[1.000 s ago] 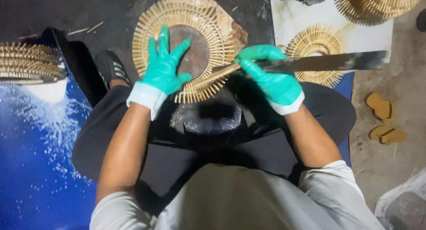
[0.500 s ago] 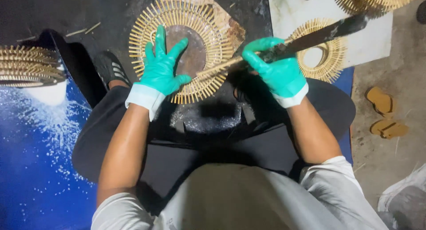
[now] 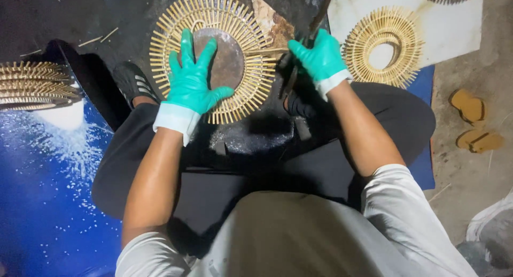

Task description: Assembling and trimming circular bamboo components for decorative furniture items.

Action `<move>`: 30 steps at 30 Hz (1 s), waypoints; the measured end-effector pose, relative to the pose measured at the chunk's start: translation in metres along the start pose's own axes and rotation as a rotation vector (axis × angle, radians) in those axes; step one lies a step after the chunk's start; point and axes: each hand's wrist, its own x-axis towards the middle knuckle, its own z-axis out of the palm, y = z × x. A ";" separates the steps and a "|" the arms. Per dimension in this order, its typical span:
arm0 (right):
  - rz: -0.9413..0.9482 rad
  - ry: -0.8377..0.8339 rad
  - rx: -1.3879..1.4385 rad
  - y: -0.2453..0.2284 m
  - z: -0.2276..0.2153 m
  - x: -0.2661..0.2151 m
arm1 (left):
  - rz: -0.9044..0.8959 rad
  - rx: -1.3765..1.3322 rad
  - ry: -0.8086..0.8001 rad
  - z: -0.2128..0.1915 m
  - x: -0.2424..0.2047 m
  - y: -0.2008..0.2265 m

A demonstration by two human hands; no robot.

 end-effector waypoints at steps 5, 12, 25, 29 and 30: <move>-0.076 -0.035 0.078 -0.005 -0.007 0.001 | -0.007 -0.019 -0.025 -0.013 0.000 0.007; 0.303 -0.071 0.375 -0.045 -0.028 0.001 | -0.008 -0.069 -0.029 0.005 -0.007 -0.009; 0.231 -0.156 0.263 -0.046 -0.035 -0.011 | -0.161 0.044 -0.129 -0.019 -0.004 0.009; 0.321 -0.258 0.668 -0.100 -0.077 -0.052 | -0.044 -0.009 -0.039 -0.007 -0.003 -0.006; 0.416 -0.326 0.755 -0.106 -0.083 -0.065 | -0.017 0.005 -0.028 0.001 -0.003 -0.010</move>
